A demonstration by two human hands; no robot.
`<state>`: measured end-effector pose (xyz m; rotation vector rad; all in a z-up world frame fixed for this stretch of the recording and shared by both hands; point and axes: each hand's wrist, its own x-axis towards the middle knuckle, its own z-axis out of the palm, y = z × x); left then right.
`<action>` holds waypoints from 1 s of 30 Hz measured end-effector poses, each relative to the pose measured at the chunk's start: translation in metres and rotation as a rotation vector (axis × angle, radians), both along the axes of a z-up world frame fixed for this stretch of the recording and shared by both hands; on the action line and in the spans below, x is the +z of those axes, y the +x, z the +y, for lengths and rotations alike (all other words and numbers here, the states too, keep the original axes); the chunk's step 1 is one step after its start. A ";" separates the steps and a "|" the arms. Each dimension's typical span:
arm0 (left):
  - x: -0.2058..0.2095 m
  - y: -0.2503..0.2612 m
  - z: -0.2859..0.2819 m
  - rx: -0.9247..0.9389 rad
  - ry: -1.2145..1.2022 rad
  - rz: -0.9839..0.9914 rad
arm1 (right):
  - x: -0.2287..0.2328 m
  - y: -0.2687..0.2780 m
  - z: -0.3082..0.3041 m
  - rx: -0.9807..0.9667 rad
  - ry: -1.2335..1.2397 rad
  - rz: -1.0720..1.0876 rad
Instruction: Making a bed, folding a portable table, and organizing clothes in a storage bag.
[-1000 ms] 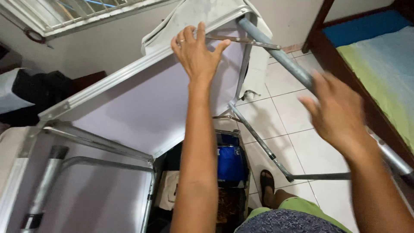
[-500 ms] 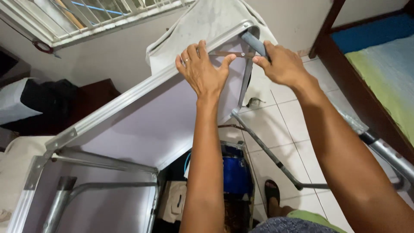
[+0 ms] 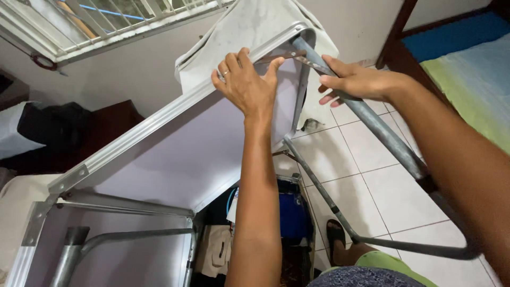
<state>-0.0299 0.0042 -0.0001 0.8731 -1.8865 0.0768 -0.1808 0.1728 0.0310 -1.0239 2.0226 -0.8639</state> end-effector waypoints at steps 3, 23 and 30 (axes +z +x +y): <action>0.000 0.003 0.002 0.011 -0.008 -0.012 | -0.023 -0.002 0.019 0.012 -0.093 -0.150; 0.024 0.061 -0.078 -0.115 0.324 -0.532 | -0.056 0.027 -0.065 -0.314 -0.645 -0.777; 0.046 0.073 -0.097 -0.150 0.452 -0.557 | -0.055 0.067 -0.127 -0.485 -0.719 -0.820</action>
